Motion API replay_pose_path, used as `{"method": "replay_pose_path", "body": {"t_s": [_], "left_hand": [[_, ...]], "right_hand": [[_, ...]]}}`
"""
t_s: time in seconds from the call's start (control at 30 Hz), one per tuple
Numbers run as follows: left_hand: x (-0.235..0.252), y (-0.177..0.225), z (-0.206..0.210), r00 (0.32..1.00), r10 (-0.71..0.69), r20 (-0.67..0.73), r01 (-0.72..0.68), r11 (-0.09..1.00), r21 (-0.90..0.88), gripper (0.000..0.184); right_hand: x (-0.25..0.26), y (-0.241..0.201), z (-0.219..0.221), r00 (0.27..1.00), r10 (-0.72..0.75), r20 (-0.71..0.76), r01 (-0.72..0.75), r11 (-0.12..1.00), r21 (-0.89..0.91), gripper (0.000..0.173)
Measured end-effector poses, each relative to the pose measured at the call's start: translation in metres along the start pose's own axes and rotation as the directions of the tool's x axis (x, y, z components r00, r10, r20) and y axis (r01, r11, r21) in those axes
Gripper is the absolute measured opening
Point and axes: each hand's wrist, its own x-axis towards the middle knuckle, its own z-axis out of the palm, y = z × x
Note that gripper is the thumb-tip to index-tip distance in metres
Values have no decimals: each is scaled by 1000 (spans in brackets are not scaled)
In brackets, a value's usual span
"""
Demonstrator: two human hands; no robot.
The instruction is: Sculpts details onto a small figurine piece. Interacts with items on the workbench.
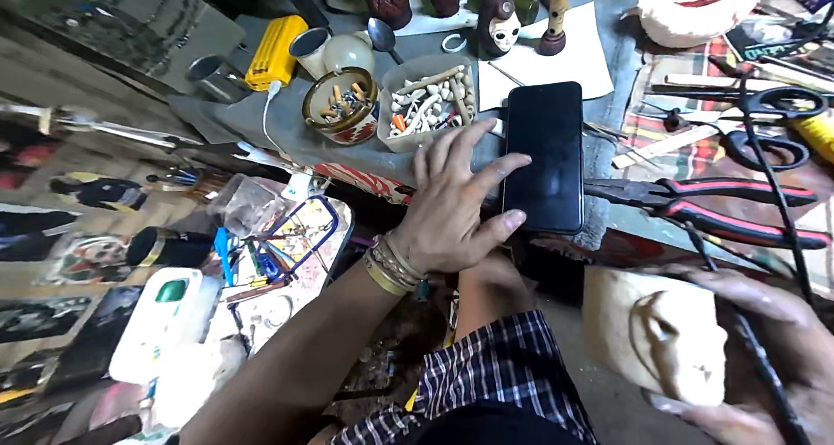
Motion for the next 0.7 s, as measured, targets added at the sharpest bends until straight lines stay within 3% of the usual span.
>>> {"method": "replay_pose_path", "body": {"t_s": [0.2, 0.27, 0.33, 0.43, 0.53, 0.63, 0.7], "left_hand": [[-11, 22, -11, 997, 35, -64, -38, 998, -57, 77], [-29, 41, -20, 990, 29, -134, -61, 969, -240, 92], [-53, 66, -24, 995, -1, -100, -46, 885, -463, 108], [-78, 93, -25, 999, -44, -16, 21, 724, -690, 99], [-98, 107, -30, 993, -107, -48, 31, 635, -772, 75], [-120, 117, -37, 964, -237, -121, 52, 615, -787, 68], [-135, 126, -41, 924, -330, -194, 88, 677, -730, 68]], "right_hand": [[-1, 0, 2, 994, 34, -99, -44, 994, -102, 70], [-1, 0, 5, 995, 58, -81, -66, 993, -103, 71], [-4, -2, 11, 997, 72, -35, -74, 995, -66, 71], [-7, -7, 24, 996, 60, 66, -58, 998, -30, 72], [-9, -12, 39, 988, 29, 153, -29, 1000, -2, 71], [-8, -14, 51, 972, 4, 234, -12, 999, 33, 76], [-6, -18, 53, 968, -44, 246, 34, 998, 45, 74]]}}
